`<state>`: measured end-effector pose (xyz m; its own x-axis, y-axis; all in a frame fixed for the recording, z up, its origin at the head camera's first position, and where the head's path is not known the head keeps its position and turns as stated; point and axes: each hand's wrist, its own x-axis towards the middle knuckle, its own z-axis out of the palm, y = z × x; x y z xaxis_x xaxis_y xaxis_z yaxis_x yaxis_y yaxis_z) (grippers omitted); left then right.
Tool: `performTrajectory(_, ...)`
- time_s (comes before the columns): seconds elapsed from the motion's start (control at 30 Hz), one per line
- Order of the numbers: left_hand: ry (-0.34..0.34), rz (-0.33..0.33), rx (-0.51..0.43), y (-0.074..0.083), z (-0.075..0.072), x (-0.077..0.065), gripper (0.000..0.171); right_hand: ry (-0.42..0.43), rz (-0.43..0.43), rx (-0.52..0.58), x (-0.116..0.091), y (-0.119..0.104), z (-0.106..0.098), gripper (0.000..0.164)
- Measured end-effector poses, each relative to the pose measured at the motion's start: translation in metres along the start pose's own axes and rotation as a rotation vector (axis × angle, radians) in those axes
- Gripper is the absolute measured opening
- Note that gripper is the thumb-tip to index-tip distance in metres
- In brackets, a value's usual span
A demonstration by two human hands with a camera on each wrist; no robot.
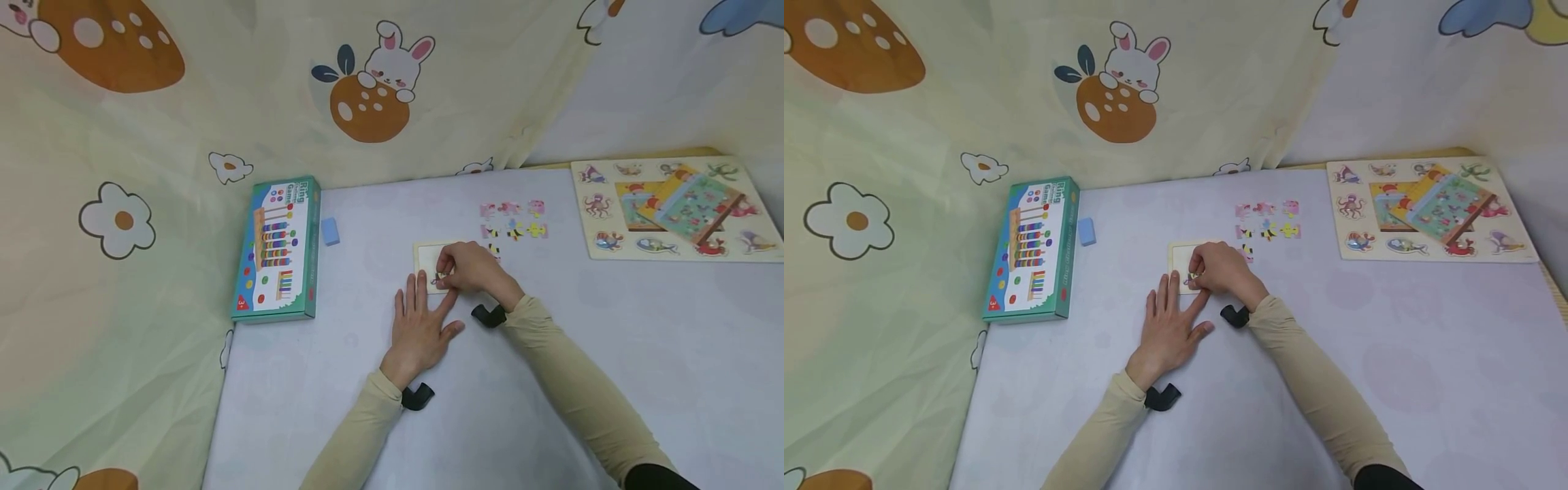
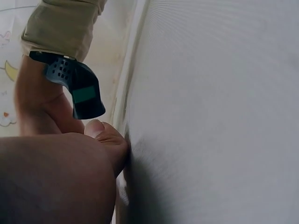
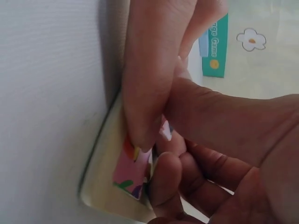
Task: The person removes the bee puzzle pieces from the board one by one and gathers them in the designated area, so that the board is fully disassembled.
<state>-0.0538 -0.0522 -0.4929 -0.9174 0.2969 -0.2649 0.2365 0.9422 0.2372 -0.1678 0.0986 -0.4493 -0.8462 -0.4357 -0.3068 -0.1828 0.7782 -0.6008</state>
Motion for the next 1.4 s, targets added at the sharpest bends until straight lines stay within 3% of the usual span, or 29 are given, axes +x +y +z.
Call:
performTrajectory(0.43,0.008,0.0,0.024,0.0,0.0,-0.003,0.065,0.08,-0.061,0.16,0.005,0.012,0.006,0.015)
performTrajectory(0.77,0.017,0.007,0.019,0.001,0.001,-0.002,0.066,0.114,-0.176,0.244,-0.002,0.022,-0.006,0.011)
performTrajectory(0.93,0.015,0.0,0.014,0.001,0.002,-0.001,0.067,0.162,-0.223,0.316,-0.01,0.031,-0.016,0.019)
performTrajectory(1.2,0.038,0.007,0.019,0.001,0.002,-0.001,0.068,0.331,-0.149,0.335,-0.023,0.054,-0.026,0.029)
performTrajectory(1.4,0.04,0.004,0.018,0.001,0.001,-0.001,0.069,0.338,-0.154,0.35,-0.035,0.07,-0.034,0.027)
